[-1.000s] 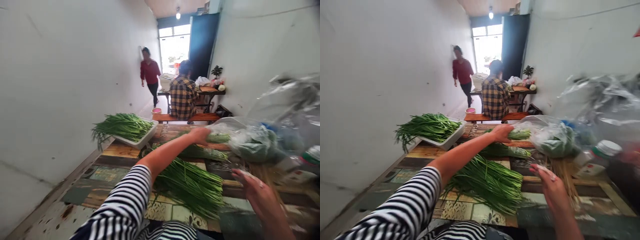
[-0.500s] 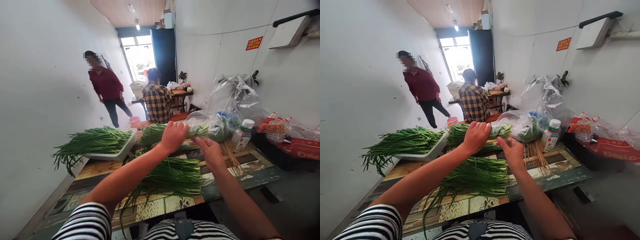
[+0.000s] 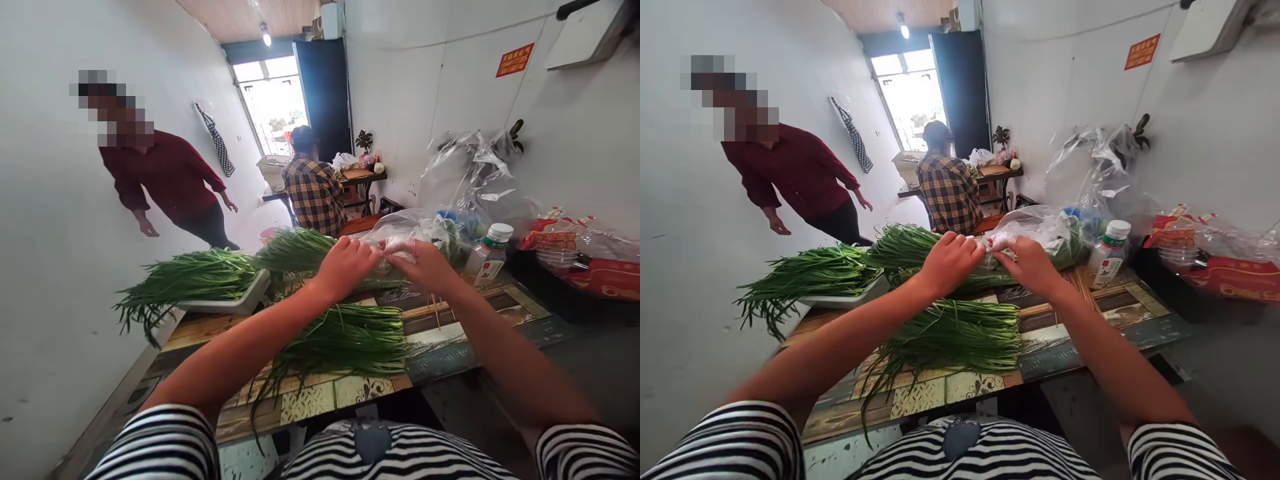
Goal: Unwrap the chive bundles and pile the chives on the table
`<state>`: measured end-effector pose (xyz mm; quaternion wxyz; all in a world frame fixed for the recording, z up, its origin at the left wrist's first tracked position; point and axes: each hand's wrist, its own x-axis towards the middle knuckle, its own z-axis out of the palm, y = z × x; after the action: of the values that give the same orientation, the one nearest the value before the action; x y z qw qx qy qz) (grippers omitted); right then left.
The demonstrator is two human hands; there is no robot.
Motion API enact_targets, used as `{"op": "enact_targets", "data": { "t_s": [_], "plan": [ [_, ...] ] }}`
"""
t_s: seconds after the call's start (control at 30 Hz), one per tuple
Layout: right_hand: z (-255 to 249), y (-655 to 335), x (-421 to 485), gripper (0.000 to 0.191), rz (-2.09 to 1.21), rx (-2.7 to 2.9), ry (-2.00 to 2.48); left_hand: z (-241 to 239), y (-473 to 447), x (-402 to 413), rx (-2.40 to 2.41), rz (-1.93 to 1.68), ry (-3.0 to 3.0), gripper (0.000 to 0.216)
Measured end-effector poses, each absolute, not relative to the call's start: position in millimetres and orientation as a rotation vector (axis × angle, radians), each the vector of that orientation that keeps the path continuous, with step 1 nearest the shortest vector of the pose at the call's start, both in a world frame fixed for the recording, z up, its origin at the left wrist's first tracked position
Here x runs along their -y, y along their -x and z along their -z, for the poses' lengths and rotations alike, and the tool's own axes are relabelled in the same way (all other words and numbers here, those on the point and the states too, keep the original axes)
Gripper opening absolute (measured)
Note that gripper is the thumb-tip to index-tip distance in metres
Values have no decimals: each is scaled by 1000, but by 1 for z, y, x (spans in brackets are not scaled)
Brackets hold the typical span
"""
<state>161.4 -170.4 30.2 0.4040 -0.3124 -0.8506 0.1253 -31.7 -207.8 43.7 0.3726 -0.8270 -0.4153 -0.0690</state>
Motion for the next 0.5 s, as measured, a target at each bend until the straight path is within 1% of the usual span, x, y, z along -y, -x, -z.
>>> {"op": "enact_targets", "data": {
  "t_s": [0.07, 0.13, 0.23, 0.3, 0.37, 0.43, 0.5],
  "plan": [
    [-27, -157, 174, 19, -219, 2094, 773, -48, 34, 207, 1125, 193, 2140, 29],
    [-28, -154, 187, 18, -200, 2045, 710, -53, 38, 206, 1236, 229, 2161, 23],
    [-33, -155, 211, 16, -410, 1952, 577, -65, 47, 204, 1460, 307, 2165, 11],
    [-32, -158, 221, 19, -633, 1987, 484, -74, 54, 204, 1596, 375, 2178, 20],
    [-27, -158, 219, 20, -812, 2143, 426, -82, 59, 206, 1661, 428, 2263, 30],
    [-25, -155, 205, 21, -859, 2268, 457, -89, 60, 212, 1621, 441, 2427, 34],
    [-29, -149, 184, 25, -800, 2262, 542, -91, 56, 218, 1493, 401, 2624, 38]
  ]
}}
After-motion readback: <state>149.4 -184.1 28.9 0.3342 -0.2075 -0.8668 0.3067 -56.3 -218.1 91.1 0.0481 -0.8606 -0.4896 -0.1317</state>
